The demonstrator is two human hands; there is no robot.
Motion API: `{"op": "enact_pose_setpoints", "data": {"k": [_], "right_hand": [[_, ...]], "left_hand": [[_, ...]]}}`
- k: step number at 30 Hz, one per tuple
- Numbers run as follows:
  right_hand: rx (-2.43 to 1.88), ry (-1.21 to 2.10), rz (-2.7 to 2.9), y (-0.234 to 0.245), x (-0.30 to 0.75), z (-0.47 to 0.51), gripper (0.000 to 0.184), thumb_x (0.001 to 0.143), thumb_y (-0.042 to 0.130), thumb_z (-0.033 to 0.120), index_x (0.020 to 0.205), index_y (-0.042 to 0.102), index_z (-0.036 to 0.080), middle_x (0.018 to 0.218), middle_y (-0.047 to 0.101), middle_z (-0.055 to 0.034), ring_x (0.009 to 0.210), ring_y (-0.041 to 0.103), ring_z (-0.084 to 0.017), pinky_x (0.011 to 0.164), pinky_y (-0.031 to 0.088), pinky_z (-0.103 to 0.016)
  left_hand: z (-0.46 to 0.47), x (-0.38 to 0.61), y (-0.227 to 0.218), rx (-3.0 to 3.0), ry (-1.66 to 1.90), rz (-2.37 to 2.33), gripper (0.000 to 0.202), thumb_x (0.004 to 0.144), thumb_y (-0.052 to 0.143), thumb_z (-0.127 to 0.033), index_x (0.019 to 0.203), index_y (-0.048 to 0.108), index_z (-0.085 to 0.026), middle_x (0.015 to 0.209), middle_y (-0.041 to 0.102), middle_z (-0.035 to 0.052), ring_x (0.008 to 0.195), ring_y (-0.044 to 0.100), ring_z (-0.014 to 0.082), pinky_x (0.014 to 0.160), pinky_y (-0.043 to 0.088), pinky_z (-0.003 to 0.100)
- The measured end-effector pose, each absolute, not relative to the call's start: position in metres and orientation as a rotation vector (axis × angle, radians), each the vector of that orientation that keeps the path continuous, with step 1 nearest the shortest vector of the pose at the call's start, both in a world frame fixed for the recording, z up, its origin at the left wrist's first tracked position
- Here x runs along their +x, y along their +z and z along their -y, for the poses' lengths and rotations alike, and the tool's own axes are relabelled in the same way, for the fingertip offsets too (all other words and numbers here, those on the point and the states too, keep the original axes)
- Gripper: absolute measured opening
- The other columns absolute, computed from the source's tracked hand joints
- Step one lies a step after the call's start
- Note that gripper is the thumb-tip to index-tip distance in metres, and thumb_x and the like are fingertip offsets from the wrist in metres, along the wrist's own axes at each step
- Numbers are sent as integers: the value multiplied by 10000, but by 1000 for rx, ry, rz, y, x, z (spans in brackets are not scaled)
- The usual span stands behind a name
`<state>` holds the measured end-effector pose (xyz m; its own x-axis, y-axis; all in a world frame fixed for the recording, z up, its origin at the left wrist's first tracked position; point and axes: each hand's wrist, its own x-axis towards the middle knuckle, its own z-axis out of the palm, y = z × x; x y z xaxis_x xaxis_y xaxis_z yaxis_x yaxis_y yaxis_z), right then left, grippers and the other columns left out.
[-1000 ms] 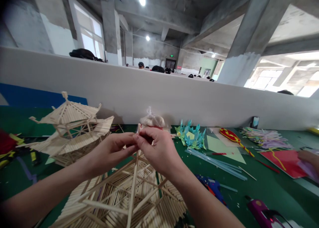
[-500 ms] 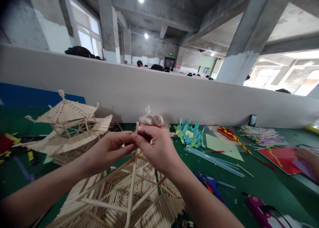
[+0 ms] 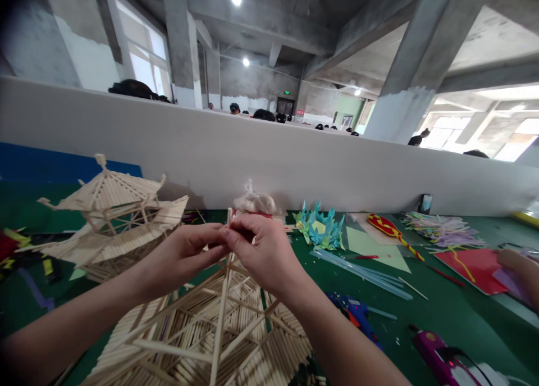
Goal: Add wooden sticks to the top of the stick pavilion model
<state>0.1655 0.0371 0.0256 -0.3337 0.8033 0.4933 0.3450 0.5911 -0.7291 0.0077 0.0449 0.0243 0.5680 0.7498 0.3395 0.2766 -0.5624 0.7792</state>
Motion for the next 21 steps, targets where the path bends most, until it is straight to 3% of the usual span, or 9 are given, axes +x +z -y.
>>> {"op": "enact_pose_setpoints", "data": {"k": [16,21], "right_hand": [[-881,688,1911,27,165,-36,155,823,496,246,752,601,157,695,579,-10,641,509,-112,592,410,-247],[-885,670,1908,26,164,-37,152,821,500,241,723,587,165,661,553,4,617,491,-103,564,392,-232]], "left_hand": [[-44,7,25,2140,887,-809,240,809,428,-253,790,629,-122,797,614,53,763,536,161,685,428,279],[-44,8,26,2123,895,-804,250,803,431,-259,718,613,-110,785,612,68,768,539,172,678,424,283]]}}
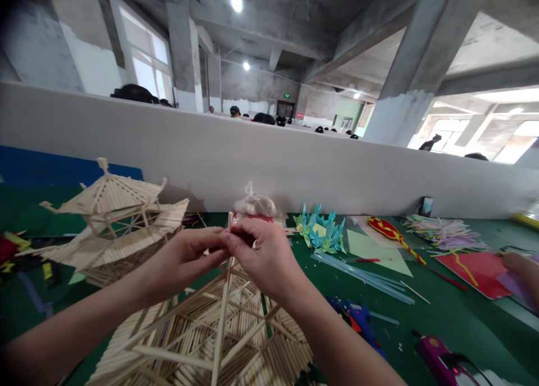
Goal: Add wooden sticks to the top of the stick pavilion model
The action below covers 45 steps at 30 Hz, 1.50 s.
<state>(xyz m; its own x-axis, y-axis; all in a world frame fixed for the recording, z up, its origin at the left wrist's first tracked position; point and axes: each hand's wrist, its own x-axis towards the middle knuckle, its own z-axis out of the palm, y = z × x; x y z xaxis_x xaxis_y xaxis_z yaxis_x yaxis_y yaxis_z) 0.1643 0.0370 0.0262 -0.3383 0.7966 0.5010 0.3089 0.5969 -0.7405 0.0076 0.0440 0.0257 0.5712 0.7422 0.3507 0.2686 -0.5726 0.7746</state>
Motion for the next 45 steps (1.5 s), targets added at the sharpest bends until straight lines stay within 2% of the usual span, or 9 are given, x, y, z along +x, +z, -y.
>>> {"op": "enact_pose_setpoints", "data": {"k": [5,16,24,34,45], "right_hand": [[-885,668,1907,27,165,-37,147,817,509,230,696,562,166,632,518,21,597,458,-91,550,371,-224],[-888,677,1911,27,166,-36,143,815,507,218,689,549,164,627,500,28,582,430,-86,536,353,-225],[-902,698,1909,27,164,-35,141,818,505,224,714,572,156,646,514,17,599,441,-92,553,364,-230],[-906,704,1915,28,165,-35,144,817,507,229,720,583,155,643,519,13,605,448,-96,550,373,-227],[-869,690,1889,28,165,-36,146,807,518,218,679,563,166,617,524,27,583,456,-88,534,366,-223]], "left_hand": [[-44,8,25,2149,906,-806,259,803,434,-258,737,621,-91,788,614,86,746,531,170,666,413,285],[-43,9,28,2157,898,-806,210,773,426,-177,734,616,-96,699,575,40,676,500,141,617,394,257],[-43,9,28,2155,922,-801,210,764,430,-163,749,628,-96,732,603,56,710,522,153,656,406,274],[-42,7,27,2167,908,-808,211,766,428,-167,746,625,-96,729,600,55,708,523,152,644,406,269],[-43,7,27,2175,893,-846,251,789,425,-239,744,635,-109,742,608,55,700,524,148,638,421,266]]}}
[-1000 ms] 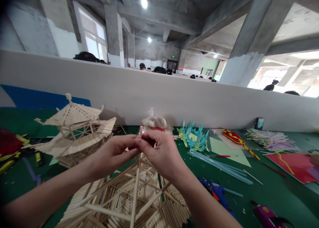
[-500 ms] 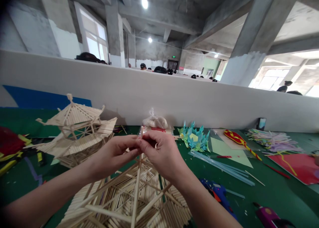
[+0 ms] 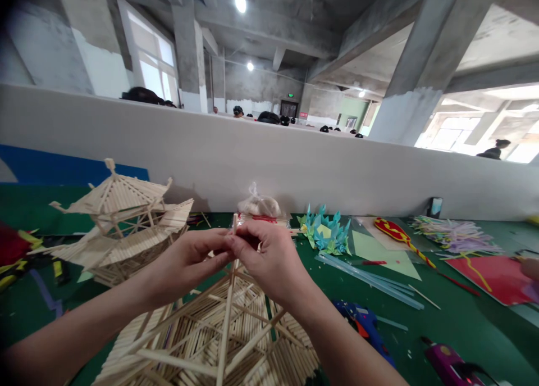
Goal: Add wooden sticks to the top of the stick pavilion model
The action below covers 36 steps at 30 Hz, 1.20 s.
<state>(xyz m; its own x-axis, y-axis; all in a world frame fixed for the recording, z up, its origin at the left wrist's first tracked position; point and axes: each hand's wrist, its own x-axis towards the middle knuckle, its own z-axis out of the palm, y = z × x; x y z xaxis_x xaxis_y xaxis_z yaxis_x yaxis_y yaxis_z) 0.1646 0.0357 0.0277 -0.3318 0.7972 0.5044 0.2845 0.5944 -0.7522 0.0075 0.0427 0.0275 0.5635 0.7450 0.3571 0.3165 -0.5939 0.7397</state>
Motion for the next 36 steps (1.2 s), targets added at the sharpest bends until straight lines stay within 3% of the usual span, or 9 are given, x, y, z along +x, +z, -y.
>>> {"op": "enact_pose_setpoints", "data": {"k": [8,25,36], "right_hand": [[-883,715,1904,26,165,-36,148,819,502,239,727,593,166,706,594,-10,656,517,-113,603,420,-248],[-869,719,1893,27,165,-36,140,816,504,224,735,603,166,716,608,-13,662,529,-112,608,425,-248],[-864,714,1894,27,164,-35,133,810,511,222,786,631,169,701,608,-12,686,555,-123,617,438,-254]], "left_hand": [[-43,8,28,2164,897,-849,259,798,429,-275,747,634,-125,760,619,52,709,531,150,633,429,261],[-45,8,26,2168,883,-849,269,800,427,-271,772,642,-111,782,633,67,740,548,163,665,433,282],[-44,10,29,2158,881,-859,224,767,445,-236,714,628,-117,734,608,47,687,525,143,613,418,260]]}}
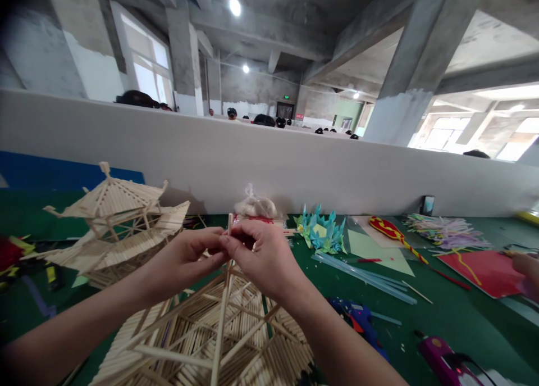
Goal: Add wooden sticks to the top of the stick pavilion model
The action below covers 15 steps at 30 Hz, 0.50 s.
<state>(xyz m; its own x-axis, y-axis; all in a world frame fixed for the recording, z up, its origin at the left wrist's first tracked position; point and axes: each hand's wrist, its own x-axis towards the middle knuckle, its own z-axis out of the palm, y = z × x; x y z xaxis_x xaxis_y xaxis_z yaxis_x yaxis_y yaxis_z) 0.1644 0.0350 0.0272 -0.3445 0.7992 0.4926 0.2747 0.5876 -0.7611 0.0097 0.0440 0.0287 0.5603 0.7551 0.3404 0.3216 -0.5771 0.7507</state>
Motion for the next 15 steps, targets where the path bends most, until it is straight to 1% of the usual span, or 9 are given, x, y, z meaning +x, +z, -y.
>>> {"op": "enact_pose_setpoints", "data": {"k": [5,7,10,15], "right_hand": [[-884,713,1902,28,164,-33,131,803,521,223,840,639,183,714,632,-14,687,564,-126,607,439,-255],[-910,706,1910,29,164,-33,128,800,526,243,828,633,177,712,634,-18,689,566,-131,598,439,-255],[-918,706,1925,29,163,-32,124,797,530,256,811,622,175,762,645,-30,697,567,-132,594,438,-254],[-911,727,1928,26,163,-34,117,805,513,223,762,612,179,740,640,-21,718,570,-130,591,432,-245]], "left_hand": [[-41,9,32,2115,879,-905,225,749,466,-249,708,640,-113,704,598,46,669,527,140,586,417,251],[-40,8,34,2126,894,-928,217,744,478,-249,709,652,-124,701,603,42,670,531,137,585,417,244],[-40,6,35,2139,911,-935,210,745,491,-253,704,661,-137,708,609,38,653,529,125,570,415,228],[-43,4,31,2240,860,-935,204,753,491,-229,698,668,-143,661,588,20,637,513,121,576,403,227]]}}
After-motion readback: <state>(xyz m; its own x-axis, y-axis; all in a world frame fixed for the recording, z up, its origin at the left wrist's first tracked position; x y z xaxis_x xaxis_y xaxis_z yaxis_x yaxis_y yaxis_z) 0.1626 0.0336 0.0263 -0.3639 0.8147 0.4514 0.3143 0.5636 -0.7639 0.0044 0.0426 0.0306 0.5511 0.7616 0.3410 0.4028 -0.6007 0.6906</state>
